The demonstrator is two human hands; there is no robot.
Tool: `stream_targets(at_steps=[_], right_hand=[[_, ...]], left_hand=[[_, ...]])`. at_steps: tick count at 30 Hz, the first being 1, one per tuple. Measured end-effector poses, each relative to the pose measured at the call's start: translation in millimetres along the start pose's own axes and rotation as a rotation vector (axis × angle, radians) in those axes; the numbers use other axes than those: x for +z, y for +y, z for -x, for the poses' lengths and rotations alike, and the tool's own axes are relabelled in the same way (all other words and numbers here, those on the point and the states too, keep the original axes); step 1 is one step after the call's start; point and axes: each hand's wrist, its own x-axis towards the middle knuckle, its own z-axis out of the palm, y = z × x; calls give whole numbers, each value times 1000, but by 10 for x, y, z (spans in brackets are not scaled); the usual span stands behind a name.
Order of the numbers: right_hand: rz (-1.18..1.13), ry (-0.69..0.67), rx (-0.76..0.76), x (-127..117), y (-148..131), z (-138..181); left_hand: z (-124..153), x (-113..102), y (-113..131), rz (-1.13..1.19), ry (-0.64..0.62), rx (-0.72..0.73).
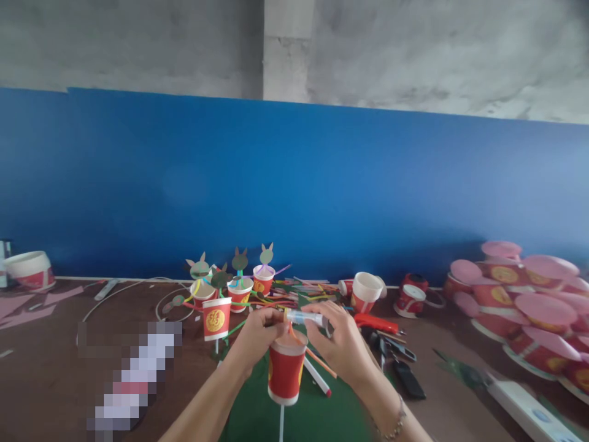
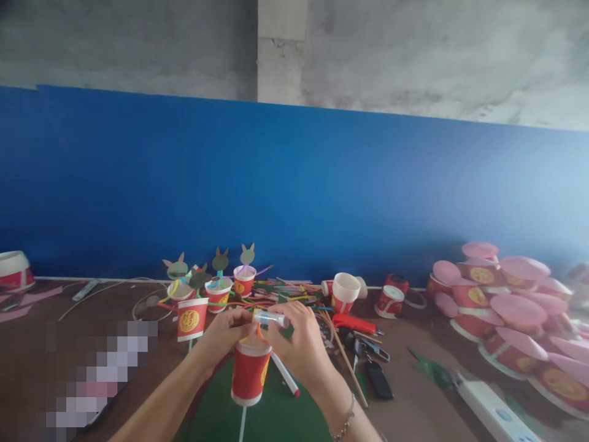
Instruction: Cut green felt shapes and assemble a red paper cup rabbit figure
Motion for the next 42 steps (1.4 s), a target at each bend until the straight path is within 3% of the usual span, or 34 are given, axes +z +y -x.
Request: stream_targets(at_steps=[7,10,16,21,24,30,33,35,39,42], right_hand=[[144,53,-163,24,-35,39],[149,-7,-208,29,-45,42],[186,61,-163,42,-52,45],[111,-14,-183,34,5,22],[93,69,-93,34,63,-4],[-83,-38,-35,80,137,-22],[-85,42,72,79,285,-51],[38,45,186,58,436,-81],[499,-211,389,17,723,-107],[635,-342,454,18,847,-67]], left_hand=[[6,4,-16,-83,20,30],[12,3,-15,-101,12,40],[27,9,-5,-124,8,25],[-4,-14,-45,-127,17,33],[-28,-26,-72,-146,32,37],[-23,-23,-32,-131,55,25],[-1,-26,21,-78,42,2],[15,-32,49,-39,29,-17],[43,-36,57,79,-51,-93],[60,-24,40,177,-112,-154]])
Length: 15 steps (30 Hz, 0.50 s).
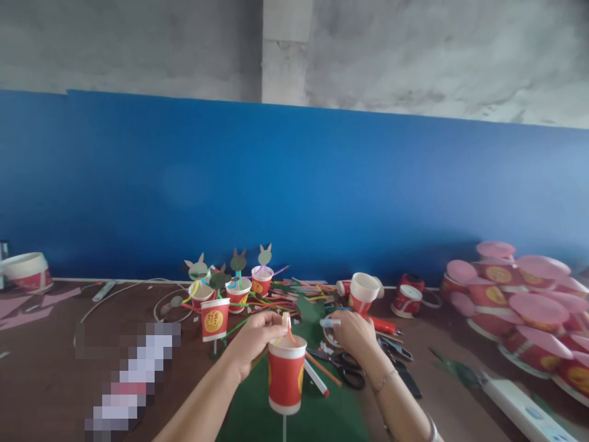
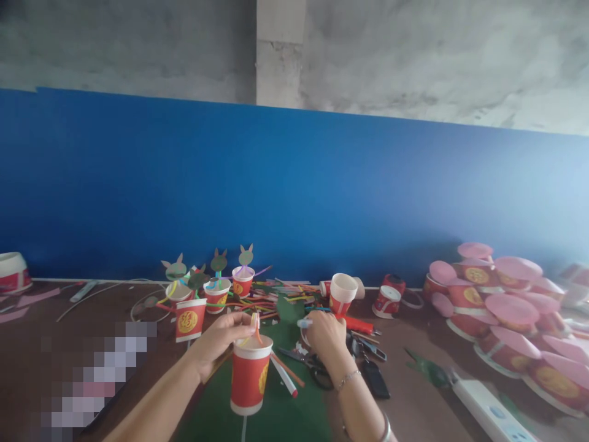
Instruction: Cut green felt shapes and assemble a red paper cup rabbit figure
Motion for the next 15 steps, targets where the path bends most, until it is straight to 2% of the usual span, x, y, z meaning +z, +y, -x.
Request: stream_targets(at_steps=[3,8,12,15], right_hand=[[15,46,-23,71,48,13],[-52,276,-107,79,-57,34],[-402,345,-370,-80,-428,232],[-501,349,-550,-189,-736,506]], left_hand=[[2,13,-21,45,-23,-31],[-42,36,-62,55,55,-78],[-87,66,-100,87,108,-78],[-103,69,-137,150,77,-56]])
